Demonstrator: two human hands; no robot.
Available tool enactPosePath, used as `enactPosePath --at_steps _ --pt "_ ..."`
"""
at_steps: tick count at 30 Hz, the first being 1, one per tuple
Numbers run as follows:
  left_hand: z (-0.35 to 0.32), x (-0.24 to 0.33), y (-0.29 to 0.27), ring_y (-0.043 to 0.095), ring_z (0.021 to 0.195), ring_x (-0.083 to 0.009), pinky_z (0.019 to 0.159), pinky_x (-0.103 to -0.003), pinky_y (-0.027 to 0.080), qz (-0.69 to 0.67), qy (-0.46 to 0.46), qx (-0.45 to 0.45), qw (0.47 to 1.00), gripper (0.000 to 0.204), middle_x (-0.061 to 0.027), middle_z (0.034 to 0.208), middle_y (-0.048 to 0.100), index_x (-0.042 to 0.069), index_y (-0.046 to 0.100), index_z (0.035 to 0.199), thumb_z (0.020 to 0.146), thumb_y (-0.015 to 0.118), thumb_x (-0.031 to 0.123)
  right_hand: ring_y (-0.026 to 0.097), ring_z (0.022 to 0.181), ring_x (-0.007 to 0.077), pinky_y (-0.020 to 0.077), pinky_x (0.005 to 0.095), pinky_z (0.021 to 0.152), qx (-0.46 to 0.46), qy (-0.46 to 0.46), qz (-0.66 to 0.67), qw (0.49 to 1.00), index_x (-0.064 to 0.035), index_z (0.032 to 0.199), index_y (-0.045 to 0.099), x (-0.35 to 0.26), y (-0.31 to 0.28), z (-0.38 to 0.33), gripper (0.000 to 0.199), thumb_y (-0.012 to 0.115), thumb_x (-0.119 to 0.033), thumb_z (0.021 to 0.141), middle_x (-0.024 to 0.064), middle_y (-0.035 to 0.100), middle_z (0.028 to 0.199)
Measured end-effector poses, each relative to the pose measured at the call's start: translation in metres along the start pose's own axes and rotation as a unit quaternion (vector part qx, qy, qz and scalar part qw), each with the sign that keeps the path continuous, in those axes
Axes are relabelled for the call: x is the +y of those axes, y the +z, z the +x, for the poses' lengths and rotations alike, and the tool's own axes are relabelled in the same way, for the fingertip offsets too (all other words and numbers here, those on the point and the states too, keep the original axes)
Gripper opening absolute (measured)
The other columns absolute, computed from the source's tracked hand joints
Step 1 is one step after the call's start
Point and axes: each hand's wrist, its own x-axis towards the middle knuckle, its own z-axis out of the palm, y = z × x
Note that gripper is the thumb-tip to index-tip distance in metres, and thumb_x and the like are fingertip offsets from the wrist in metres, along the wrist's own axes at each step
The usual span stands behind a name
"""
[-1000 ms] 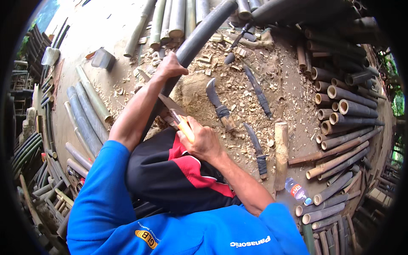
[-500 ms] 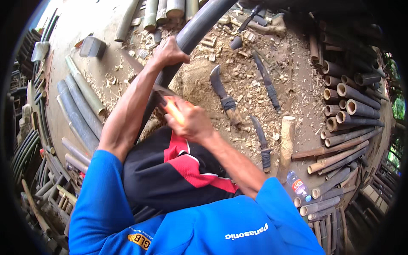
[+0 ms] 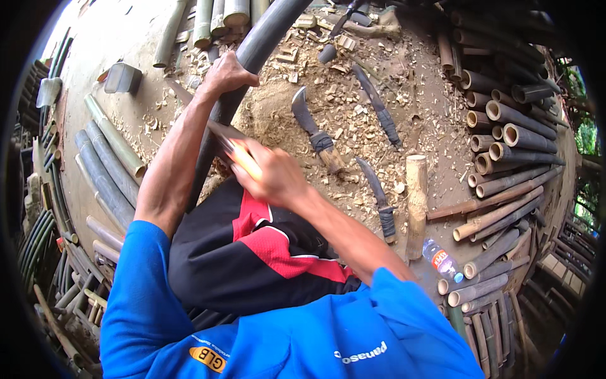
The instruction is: The person saws through a bamboo pole using a hand saw and then uses a knife to carve or shave parts of the wood.
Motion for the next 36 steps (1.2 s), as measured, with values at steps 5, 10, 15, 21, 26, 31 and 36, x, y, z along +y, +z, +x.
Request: enactPosePath --at_steps 5,10,15,21,26,31,36 --pt "0.0 -0.005 -0.01 0.08 0.09 -0.0336 0.083 -0.041 0.065 0.013 0.02 0.044 0.999 0.066 -0.0259 0.097 0.08 -0.011 0.08 0.1 0.058 0.091 0.038 0.078 0.09 0.0376 0.0646 0.0401 0.068 0.03 0.049 0.006 0.998 0.0053 0.126 0.068 -0.022 -0.061 -0.102 0.036 0.071 -0.013 0.095 0.0244 0.074 0.123" --pt "0.006 0.0 -0.011 0.08 0.092 -0.0346 0.085 -0.042 0.064 -0.031 -0.012 -0.021 0.999 0.068 -0.0262 0.096 0.079 -0.01 0.08 0.101 0.056 0.092 0.04 0.077 0.087 0.0344 0.0635 0.0416 0.067 0.063 -0.094 -0.024 0.993 0.0014 0.118 0.074 0.015 0.012 0.009 0.029 0.072 -0.019 0.098 0.018 0.076 0.116" --pt "-0.002 -0.015 -0.002 0.08 0.094 -0.0348 0.087 -0.043 0.064 -0.017 0.011 0.016 1.0 0.069 -0.0268 0.1 0.079 -0.01 0.08 0.103 0.057 0.091 0.04 0.078 0.1 0.0373 0.0647 0.0436 0.078 0.036 0.007 0.054 0.998 0.0056 0.139 0.062 -0.012 -0.021 -0.038 0.048 0.071 -0.016 0.097 0.0232 0.072 0.13" --pt "0.004 -0.002 -0.007 0.08 0.093 -0.033 0.086 -0.041 0.065 0.014 0.01 0.012 1.0 0.066 -0.0266 0.1 0.079 -0.01 0.08 0.103 0.058 0.089 0.038 0.079 0.089 0.0376 0.066 0.044 0.075 0.039 -0.039 0.029 0.998 0.0055 0.137 0.062 0.038 0.003 -0.019 0.045 0.068 -0.016 0.098 0.0243 0.074 0.125" --pt "0.001 -0.002 0.0 0.08 0.089 -0.0333 0.082 -0.039 0.066 0.004 0.004 -0.015 1.0 0.065 -0.0259 0.097 0.079 -0.011 0.079 0.101 0.059 0.089 0.038 0.075 0.085 0.0428 0.0632 0.0474 0.075 -0.038 0.159 0.16 0.974 -0.0002 0.117 0.07 0.007 0.021 0.031 0.03 0.07 -0.025 0.099 0.0251 0.072 0.118" --pt "-0.007 0.01 0.002 0.079 0.092 -0.0348 0.082 -0.043 0.066 -0.003 0.0 -0.004 1.0 0.068 -0.0262 0.101 0.079 -0.014 0.076 0.106 0.06 0.089 0.033 0.073 0.123 0.0345 0.062 0.0435 0.101 -0.028 0.153 0.126 0.98 0.0138 0.146 0.054 -0.007 -0.054 -0.109 0.055 0.066 -0.011 0.099 0.0284 0.065 0.143" --pt "0.009 0.0 0.003 0.079 0.093 -0.0356 0.088 -0.04 0.065 -0.014 0.031 0.009 0.999 0.068 -0.0268 0.101 0.079 -0.01 0.079 0.104 0.058 0.09 0.039 0.08 0.092 0.0375 0.0656 0.0404 0.078 0.049 0.072 0.116 0.989 0.0085 0.14 0.061 0.038 0.017 -0.039 0.058 0.076 -0.022 0.093 0.0272 0.076 0.116"
